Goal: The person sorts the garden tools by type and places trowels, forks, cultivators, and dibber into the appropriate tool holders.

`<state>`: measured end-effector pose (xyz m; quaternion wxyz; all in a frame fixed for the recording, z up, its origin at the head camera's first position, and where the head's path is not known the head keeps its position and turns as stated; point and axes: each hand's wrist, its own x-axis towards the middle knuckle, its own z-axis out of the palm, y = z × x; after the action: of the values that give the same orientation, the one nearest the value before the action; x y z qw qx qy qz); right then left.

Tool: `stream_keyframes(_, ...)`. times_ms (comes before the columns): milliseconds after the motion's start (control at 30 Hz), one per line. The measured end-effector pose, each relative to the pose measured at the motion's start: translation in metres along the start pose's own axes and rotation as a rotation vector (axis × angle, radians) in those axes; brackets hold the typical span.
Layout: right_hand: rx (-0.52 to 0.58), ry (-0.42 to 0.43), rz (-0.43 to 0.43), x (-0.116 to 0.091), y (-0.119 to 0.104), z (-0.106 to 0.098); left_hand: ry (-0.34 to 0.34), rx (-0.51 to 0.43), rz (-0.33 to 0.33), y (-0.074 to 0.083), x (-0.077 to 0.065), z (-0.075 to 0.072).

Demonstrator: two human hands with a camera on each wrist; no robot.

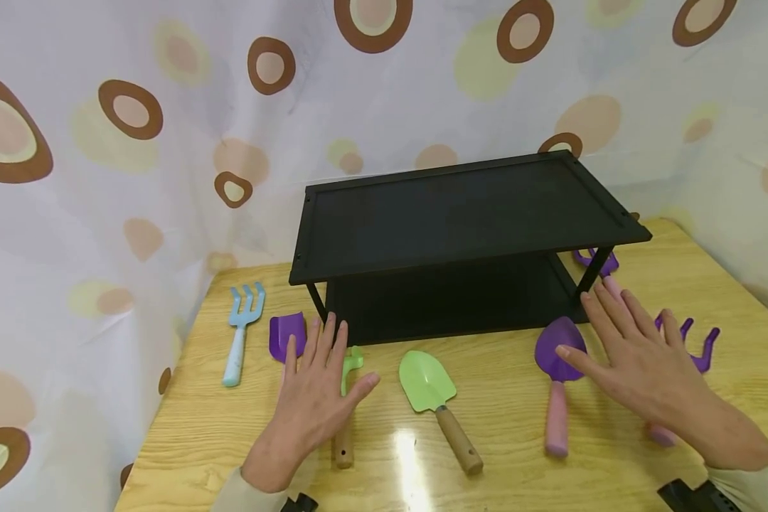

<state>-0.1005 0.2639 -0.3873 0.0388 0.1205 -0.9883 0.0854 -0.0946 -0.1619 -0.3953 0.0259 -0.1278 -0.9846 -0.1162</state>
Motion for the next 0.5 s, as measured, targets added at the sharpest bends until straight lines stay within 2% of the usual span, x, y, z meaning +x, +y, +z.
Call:
stream_keyframes(267,0.036,-0.025,0.042,-0.001,0.006,0.005,0.002,-0.019,0.021,0.0,-0.001,-0.004)
stream_keyframes(500,0.048,-0.018,0.047,-0.003,0.009,0.007,0.053,-0.013,0.099,0.002,-0.002,-0.018)
